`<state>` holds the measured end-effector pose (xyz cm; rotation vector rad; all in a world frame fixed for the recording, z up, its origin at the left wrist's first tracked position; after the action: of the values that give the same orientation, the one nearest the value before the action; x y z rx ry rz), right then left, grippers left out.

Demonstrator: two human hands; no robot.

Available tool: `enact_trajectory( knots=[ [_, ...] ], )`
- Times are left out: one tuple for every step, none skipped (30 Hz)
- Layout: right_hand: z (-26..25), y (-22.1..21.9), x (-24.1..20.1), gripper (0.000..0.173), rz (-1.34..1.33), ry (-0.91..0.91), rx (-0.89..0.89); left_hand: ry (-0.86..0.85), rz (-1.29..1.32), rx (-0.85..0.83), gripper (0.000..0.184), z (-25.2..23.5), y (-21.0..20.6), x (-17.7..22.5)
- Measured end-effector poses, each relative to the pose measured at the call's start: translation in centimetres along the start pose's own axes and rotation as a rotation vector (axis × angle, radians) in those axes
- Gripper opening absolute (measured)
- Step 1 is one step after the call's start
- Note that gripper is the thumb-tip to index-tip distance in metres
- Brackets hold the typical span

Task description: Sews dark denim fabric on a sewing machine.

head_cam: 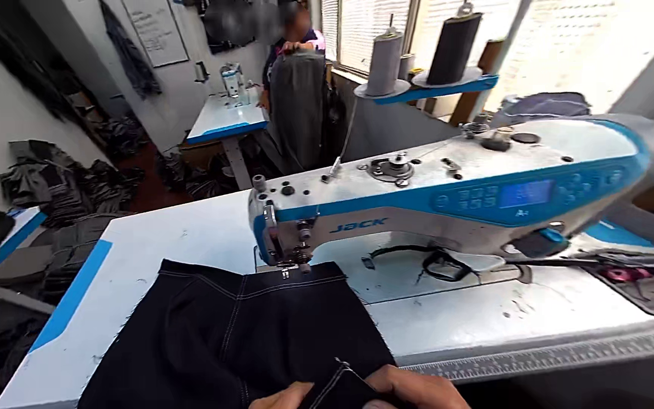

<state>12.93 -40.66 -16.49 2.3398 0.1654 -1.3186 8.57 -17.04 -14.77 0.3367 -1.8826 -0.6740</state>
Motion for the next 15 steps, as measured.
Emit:
enact_trajectory(
  knots=[
    [-1.1,-1.6,0.0,0.020,0.040,0.055,-0.011,0.047,0.033,0.107,0.040,0.4,0.6,-0.4],
    [-2.1,-2.9,0.0,0.020,0.086,0.112,-0.024,0.070,0.094,0.220,0.037,0.6,1.1,-0.9],
    [-2.9,-3.9,0.1,0.021,0.120,0.152,-0.022,0.071,0.151,0.334,0.036,0.6,1.7,-1.2],
    [-3.5,-4.4,0.3,0.024,0.129,0.168,-0.011,0.062,0.184,0.419,0.035,0.6,2.4,-1.5],
    [-4.1,-4.4,0.7,0.027,0.116,0.162,-0.001,0.055,0.200,0.481,0.034,0.6,3.1,-1.8],
    [-4.4,-4.1,1.1,0.031,0.092,0.134,0.005,0.053,0.219,0.527,0.032,0.6,3.8,-2.1],
    [-4.6,-3.7,1.4,0.035,0.065,0.093,0.006,0.052,0.244,0.559,0.031,0.8,4.4,-2.4],
    [-4.5,-3.4,1.5,0.037,0.026,0.049,0.014,0.048,0.269,0.570,0.031,1.0,4.8,-2.8],
    [-4.3,-3.3,1.4,0.035,-0.023,0.008,0.046,0.047,0.291,0.570,0.030,1.2,5.1,-3.2],
    [-4.0,-3.5,1.2,0.030,-0.069,-0.026,0.097,0.045,0.305,0.564,0.026,1.3,5.3,-3.6],
    [-3.6,-3.9,1.0,0.024,-0.110,-0.048,0.160,0.049,0.308,0.548,0.023,1.4,5.4,-3.9],
    [-3.2,-4.4,1.0,0.018,-0.138,-0.055,0.225,0.063,0.307,0.539,0.021,1.4,5.4,-4.1],
    [-2.9,-4.8,1.1,0.013,-0.143,-0.051,0.283,0.083,0.299,0.541,0.020,1.4,5.4,-4.3],
    [-2.7,-5.1,1.2,0.010,-0.133,-0.046,0.332,0.105,0.290,0.548,0.021,1.3,5.4,-4.4],
    [-2.6,-5.3,1.3,0.009,-0.109,-0.040,0.371,0.117,0.281,0.557,0.023,1.2,5.4,-4.4]
  ],
)
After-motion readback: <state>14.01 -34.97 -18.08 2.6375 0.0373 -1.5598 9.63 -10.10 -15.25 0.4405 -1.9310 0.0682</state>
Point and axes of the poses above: each hand's wrist, its own z-axis away from the middle knuckle, its own y-axis out of the back of the hand, x = y × z, the point moved 2 cm from there along -z, towards the middle knuckle, and after that the axes turned 7 degrees about x, right-handed, at the moved point
